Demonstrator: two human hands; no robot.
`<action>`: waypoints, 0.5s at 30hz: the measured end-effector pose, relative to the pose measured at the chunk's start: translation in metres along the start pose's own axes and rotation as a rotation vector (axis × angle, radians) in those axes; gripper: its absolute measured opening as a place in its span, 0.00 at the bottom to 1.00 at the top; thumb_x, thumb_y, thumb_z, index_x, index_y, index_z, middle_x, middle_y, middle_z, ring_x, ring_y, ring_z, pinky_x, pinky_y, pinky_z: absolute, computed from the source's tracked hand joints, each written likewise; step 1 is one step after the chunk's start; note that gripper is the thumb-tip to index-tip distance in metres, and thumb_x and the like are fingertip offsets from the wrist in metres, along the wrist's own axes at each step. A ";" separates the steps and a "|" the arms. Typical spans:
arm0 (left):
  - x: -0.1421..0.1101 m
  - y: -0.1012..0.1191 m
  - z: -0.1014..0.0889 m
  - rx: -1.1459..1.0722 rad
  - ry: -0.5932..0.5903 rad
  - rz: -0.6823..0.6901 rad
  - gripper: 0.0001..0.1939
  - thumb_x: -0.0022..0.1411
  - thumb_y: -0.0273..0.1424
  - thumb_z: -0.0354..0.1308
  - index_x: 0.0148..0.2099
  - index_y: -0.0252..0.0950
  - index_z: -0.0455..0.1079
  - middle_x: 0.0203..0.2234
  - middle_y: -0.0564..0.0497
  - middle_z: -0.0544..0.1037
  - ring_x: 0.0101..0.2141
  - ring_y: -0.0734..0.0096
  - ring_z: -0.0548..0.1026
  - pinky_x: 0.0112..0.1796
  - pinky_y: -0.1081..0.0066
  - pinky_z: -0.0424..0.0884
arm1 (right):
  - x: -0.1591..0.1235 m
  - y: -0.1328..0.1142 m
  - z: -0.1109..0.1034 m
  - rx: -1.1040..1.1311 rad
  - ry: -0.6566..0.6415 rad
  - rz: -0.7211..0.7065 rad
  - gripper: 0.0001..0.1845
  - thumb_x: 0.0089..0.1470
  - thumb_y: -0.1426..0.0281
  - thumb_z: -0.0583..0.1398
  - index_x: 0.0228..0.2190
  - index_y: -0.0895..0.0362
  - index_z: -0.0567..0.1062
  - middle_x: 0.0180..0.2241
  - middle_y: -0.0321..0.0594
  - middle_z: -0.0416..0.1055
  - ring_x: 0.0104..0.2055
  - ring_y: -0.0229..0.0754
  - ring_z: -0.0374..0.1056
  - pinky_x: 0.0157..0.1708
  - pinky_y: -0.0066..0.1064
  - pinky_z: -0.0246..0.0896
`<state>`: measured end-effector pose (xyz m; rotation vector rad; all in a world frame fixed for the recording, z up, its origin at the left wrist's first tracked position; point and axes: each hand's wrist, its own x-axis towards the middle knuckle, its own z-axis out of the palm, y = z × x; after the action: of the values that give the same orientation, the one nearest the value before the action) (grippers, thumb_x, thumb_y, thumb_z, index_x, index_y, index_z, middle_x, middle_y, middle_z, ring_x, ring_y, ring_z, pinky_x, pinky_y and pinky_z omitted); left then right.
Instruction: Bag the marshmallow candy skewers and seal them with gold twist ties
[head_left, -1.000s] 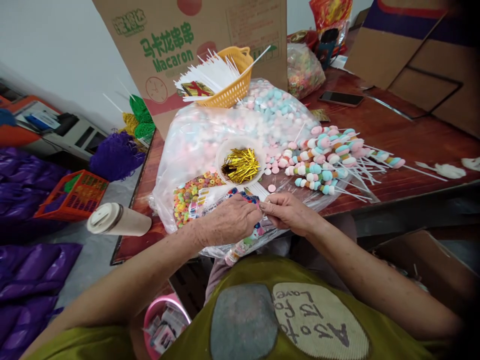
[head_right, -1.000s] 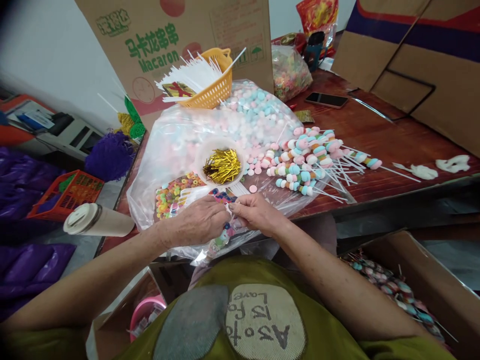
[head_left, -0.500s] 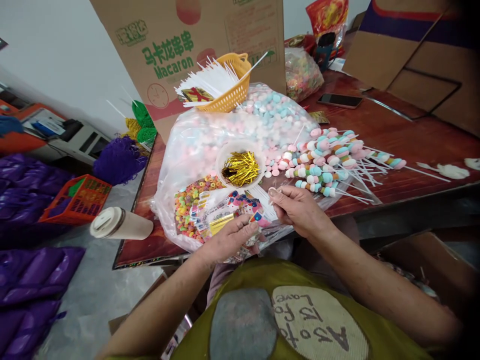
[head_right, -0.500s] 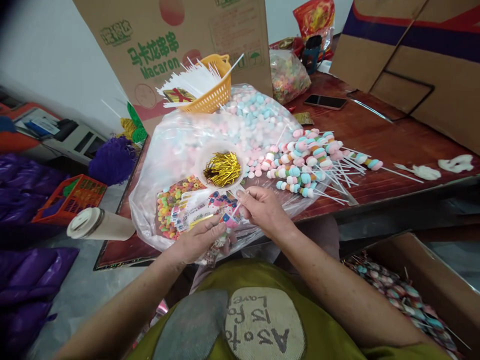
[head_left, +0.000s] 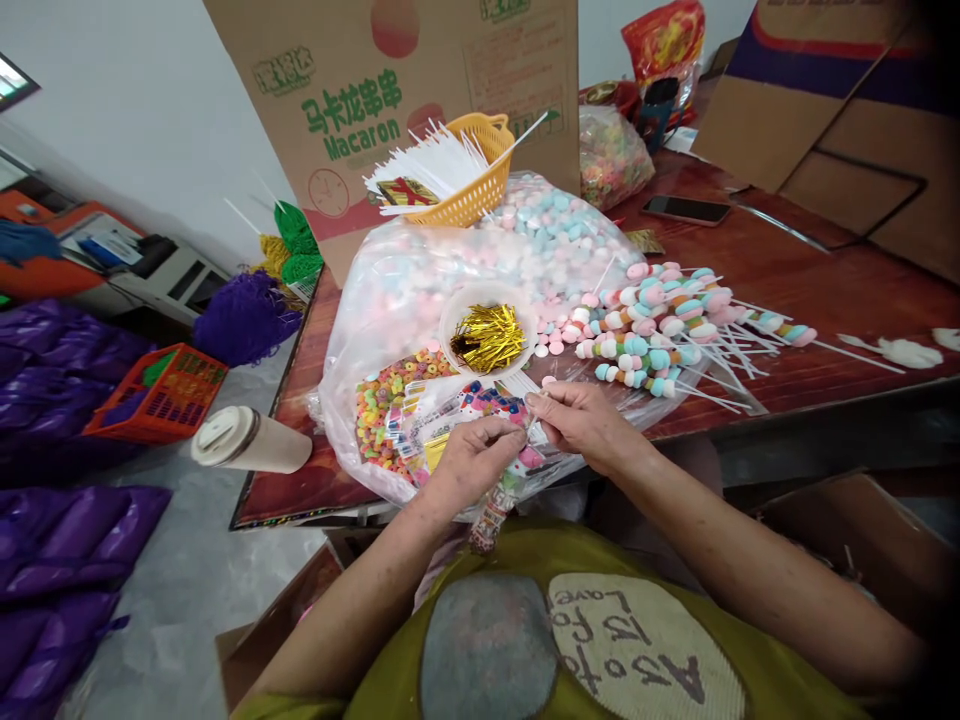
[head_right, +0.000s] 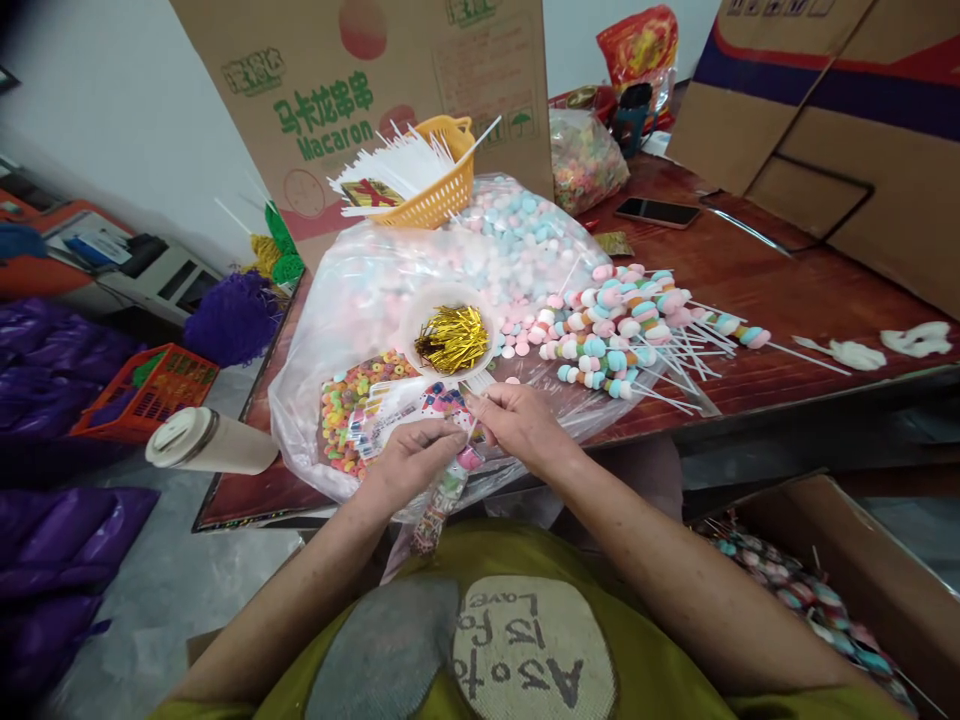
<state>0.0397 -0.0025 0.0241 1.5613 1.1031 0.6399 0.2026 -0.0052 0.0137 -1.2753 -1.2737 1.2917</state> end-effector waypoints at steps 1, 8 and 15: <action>0.002 0.000 0.001 -0.042 0.021 -0.013 0.11 0.54 0.36 0.57 0.27 0.34 0.73 0.18 0.55 0.69 0.22 0.76 0.64 0.27 0.75 0.59 | 0.001 -0.002 0.001 -0.036 -0.012 -0.028 0.24 0.50 0.56 0.56 0.11 0.56 0.60 0.09 0.29 0.53 0.13 0.29 0.46 0.14 0.25 0.38; 0.015 -0.004 0.012 -0.560 0.086 -0.147 0.13 0.46 0.37 0.64 0.24 0.32 0.69 0.18 0.53 0.71 0.21 0.76 0.68 0.26 0.75 0.62 | 0.007 -0.005 0.005 0.039 -0.049 0.020 0.22 0.50 0.56 0.56 0.14 0.56 0.61 0.11 0.28 0.55 0.13 0.29 0.45 0.14 0.25 0.38; 0.016 -0.010 0.013 -0.722 0.222 -0.279 0.17 0.37 0.37 0.69 0.24 0.33 0.67 0.16 0.56 0.71 0.17 0.79 0.67 0.21 0.76 0.63 | -0.019 0.014 0.003 -0.082 0.028 -0.261 0.11 0.53 0.61 0.58 0.26 0.56 0.70 0.25 0.36 0.67 0.27 0.36 0.62 0.28 0.27 0.58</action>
<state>0.0542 0.0059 0.0082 0.7184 1.0620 0.9056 0.2022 -0.0255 0.0012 -1.1353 -1.4327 1.0427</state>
